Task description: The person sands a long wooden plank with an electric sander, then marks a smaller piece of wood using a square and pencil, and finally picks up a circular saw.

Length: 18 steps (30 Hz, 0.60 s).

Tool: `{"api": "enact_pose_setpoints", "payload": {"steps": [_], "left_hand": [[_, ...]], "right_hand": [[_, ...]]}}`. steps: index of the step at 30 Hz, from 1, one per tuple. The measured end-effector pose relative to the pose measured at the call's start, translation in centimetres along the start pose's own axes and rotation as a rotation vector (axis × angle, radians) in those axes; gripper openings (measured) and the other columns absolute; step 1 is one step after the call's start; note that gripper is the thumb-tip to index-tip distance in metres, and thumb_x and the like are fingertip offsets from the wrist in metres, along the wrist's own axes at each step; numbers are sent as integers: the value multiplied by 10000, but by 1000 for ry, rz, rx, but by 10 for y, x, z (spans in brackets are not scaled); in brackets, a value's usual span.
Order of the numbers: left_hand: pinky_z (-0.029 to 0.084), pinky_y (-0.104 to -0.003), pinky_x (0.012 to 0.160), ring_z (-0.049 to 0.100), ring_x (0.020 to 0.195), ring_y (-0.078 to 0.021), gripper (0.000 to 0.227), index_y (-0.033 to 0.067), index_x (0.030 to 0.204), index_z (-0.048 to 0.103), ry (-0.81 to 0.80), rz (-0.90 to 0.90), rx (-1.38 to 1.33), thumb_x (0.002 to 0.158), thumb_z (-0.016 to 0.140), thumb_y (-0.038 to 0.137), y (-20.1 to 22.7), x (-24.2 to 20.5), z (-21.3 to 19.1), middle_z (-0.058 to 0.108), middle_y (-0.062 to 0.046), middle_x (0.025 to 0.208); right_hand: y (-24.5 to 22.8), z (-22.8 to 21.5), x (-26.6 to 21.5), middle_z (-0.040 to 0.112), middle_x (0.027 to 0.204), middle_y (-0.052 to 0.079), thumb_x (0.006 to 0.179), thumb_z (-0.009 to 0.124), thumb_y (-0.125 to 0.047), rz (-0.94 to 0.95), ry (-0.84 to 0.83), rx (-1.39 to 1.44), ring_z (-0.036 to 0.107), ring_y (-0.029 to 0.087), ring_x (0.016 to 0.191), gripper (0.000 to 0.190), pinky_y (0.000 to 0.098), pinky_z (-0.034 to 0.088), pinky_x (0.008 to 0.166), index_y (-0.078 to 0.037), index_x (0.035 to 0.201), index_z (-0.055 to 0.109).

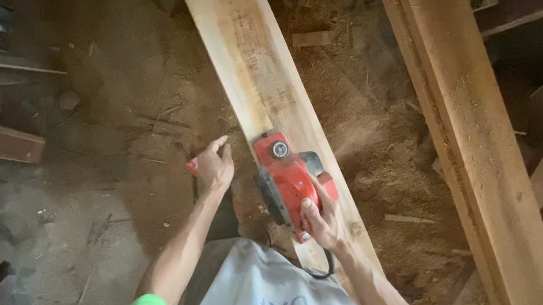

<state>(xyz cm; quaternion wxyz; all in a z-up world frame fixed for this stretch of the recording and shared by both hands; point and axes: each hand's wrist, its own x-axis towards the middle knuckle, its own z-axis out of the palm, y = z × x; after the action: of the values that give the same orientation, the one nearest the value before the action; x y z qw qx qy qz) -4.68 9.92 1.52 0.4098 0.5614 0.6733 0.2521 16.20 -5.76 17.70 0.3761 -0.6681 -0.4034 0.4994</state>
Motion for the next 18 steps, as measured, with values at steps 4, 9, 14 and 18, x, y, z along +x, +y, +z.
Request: {"api": "enact_pose_setpoints", "payload": {"steps": [4, 9, 14, 18], "left_hand": [[531, -402, 937, 709, 1081, -311, 304, 69, 1235, 718, 47, 4, -16, 963, 643, 183, -15, -2, 18, 746, -177, 1145], [548, -388, 948, 733, 1071, -311, 308, 26, 1220, 714, 124, 47, -166, 972, 603, 170, -51, 9, 22, 750, -182, 1157], [553, -383, 924, 714, 1063, -312, 313, 19, 1211, 719, 145, 22, -82, 961, 624, 182, -86, 28, 6, 711, -205, 1222], [549, -387, 923, 724, 1037, -256, 311, 42, 1210, 711, 113, -82, -150, 966, 631, 216, -103, 51, 4, 751, -147, 1178]], "right_hand": [[-1, 14, 31, 565, 599, -24, 998, 537, -295, 11, 16, 64, 511, 62, 484, 621, 253, 437, 458, -47, 1553, 409], [-24, 43, 127, 665, 635, 55, 1023, 547, -403, -102, 106, -332, 647, 113, 574, 613, 297, 503, 523, -54, 1521, 463], [-55, 80, 248, 752, 839, 197, 984, 560, -456, -217, 153, -371, 763, 271, 731, 651, 393, 619, 684, -92, 1516, 473], [-76, 108, 336, 746, 934, 266, 966, 622, -470, -326, 251, -425, 761, 385, 840, 663, 468, 612, 741, -74, 1479, 481]]}}
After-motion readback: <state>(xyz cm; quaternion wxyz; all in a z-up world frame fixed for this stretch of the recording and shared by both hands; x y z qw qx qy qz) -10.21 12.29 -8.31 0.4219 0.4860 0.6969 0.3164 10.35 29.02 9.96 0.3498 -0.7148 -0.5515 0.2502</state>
